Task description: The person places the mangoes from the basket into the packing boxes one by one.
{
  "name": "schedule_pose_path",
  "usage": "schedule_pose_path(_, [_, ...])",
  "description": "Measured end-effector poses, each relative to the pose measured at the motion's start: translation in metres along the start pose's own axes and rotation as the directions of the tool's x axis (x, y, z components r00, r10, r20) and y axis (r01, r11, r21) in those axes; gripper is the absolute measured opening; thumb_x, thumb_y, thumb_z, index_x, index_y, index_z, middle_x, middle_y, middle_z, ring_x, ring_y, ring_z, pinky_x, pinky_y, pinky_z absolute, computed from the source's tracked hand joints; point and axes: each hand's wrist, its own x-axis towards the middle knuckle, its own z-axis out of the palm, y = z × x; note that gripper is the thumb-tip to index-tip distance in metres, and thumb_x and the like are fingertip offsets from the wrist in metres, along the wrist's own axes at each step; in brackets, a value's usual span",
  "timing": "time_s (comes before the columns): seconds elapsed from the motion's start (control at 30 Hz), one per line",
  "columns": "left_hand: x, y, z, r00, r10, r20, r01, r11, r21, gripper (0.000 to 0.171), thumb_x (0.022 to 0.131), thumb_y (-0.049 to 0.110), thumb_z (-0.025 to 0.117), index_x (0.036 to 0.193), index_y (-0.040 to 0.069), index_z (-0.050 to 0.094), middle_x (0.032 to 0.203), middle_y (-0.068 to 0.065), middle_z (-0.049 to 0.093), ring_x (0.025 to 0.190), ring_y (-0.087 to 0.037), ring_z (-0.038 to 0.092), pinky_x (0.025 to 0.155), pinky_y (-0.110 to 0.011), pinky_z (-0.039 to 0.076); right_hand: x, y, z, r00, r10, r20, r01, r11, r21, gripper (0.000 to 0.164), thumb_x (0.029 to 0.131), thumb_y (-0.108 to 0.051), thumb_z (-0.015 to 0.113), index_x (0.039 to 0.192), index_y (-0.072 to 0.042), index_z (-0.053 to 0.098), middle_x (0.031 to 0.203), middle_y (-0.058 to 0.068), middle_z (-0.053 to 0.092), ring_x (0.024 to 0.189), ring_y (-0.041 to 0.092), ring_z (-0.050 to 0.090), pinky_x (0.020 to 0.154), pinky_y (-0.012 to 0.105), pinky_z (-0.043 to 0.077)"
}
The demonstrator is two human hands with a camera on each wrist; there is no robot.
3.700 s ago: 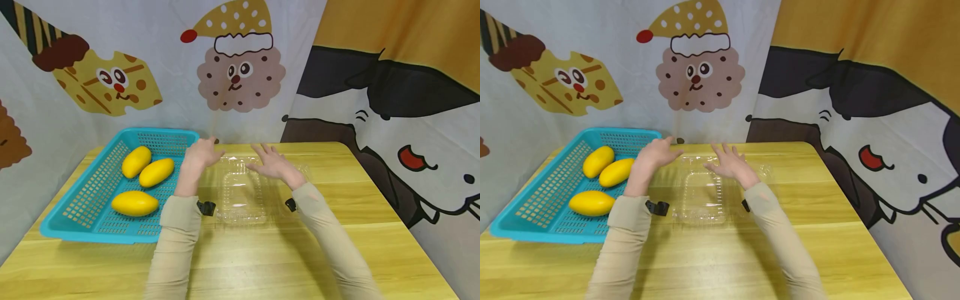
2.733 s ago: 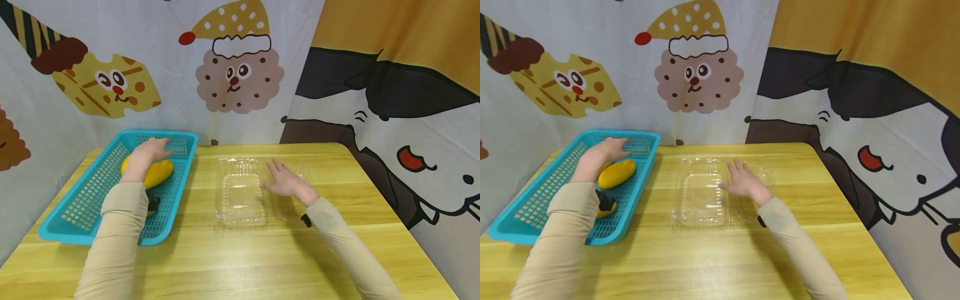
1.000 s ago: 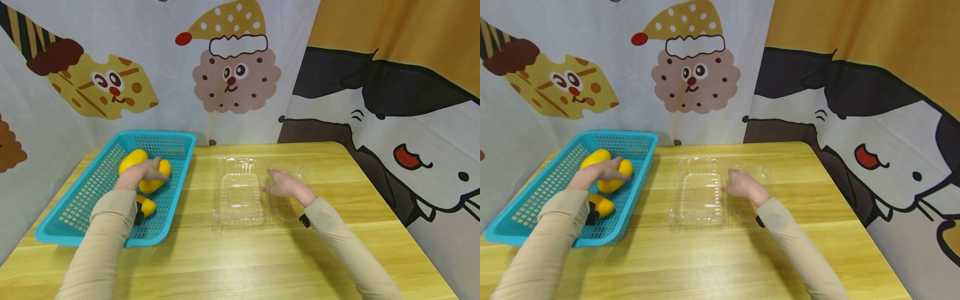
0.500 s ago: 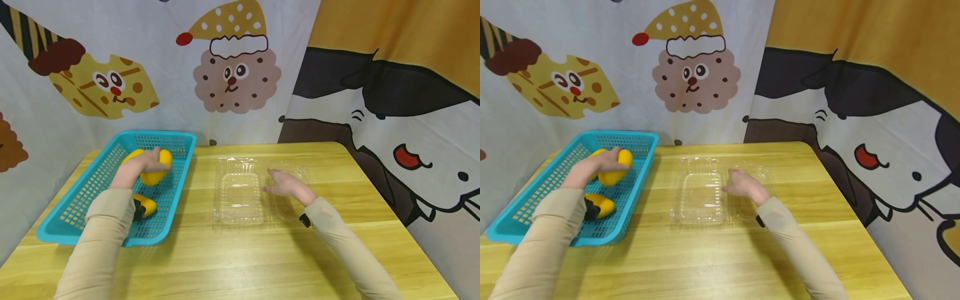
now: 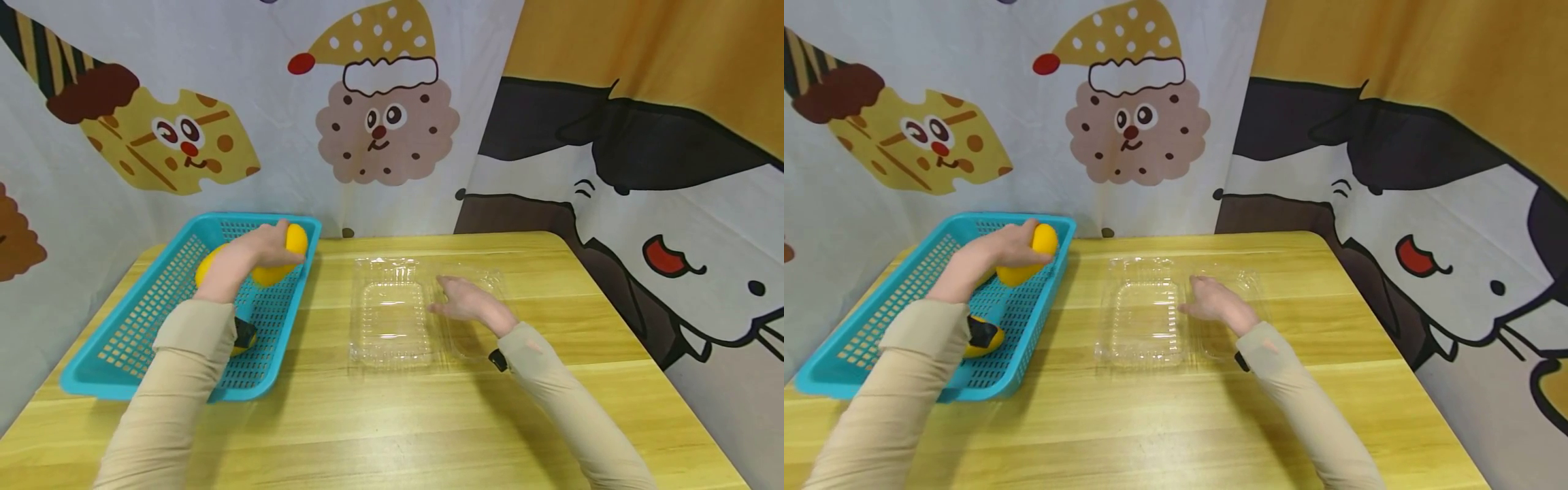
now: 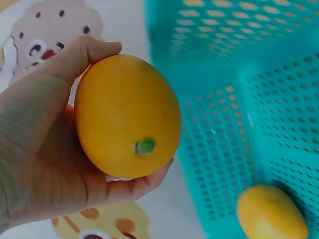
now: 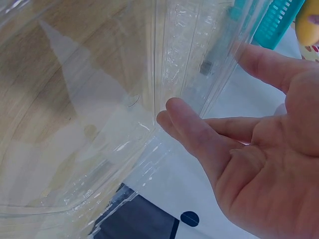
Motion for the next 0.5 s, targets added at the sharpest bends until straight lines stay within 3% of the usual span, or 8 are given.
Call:
schedule_pose_path(0.23, [0.001, 0.033, -0.006, 0.999, 0.035, -0.031, -0.034, 0.999, 0.021, 0.088, 0.084, 0.043, 0.054, 0.144, 0.001, 0.006, 0.119, -0.026, 0.05, 0.093, -0.033, 0.052, 0.076, -0.044, 0.045, 0.001, 0.0, 0.0, 1.0, 0.003, -0.001, -0.003, 1.0, 0.006, 0.078, 0.089, -0.038, 0.056, 0.145, 0.0, 0.017, 0.148, 0.02, 0.024, 0.135, 0.037, 0.027, 0.111, 0.049, 0.023])
schedule_pose_path(0.5, [0.016, 0.073, 0.005, 0.998, 0.049, -0.04, -0.047, 0.998, 0.047, 0.084, 0.081, 0.049, 0.055, 0.143, 0.008, 0.016, 0.117, -0.018, 0.051, 0.09, -0.028, 0.054, 0.07, -0.037, 0.046, 0.002, 0.001, 0.0, 1.0, 0.007, 0.0, -0.007, 1.0, 0.007, 0.078, 0.088, -0.039, 0.056, 0.145, 0.0, 0.018, 0.148, 0.021, 0.025, 0.135, 0.037, 0.028, 0.111, 0.049, 0.024])
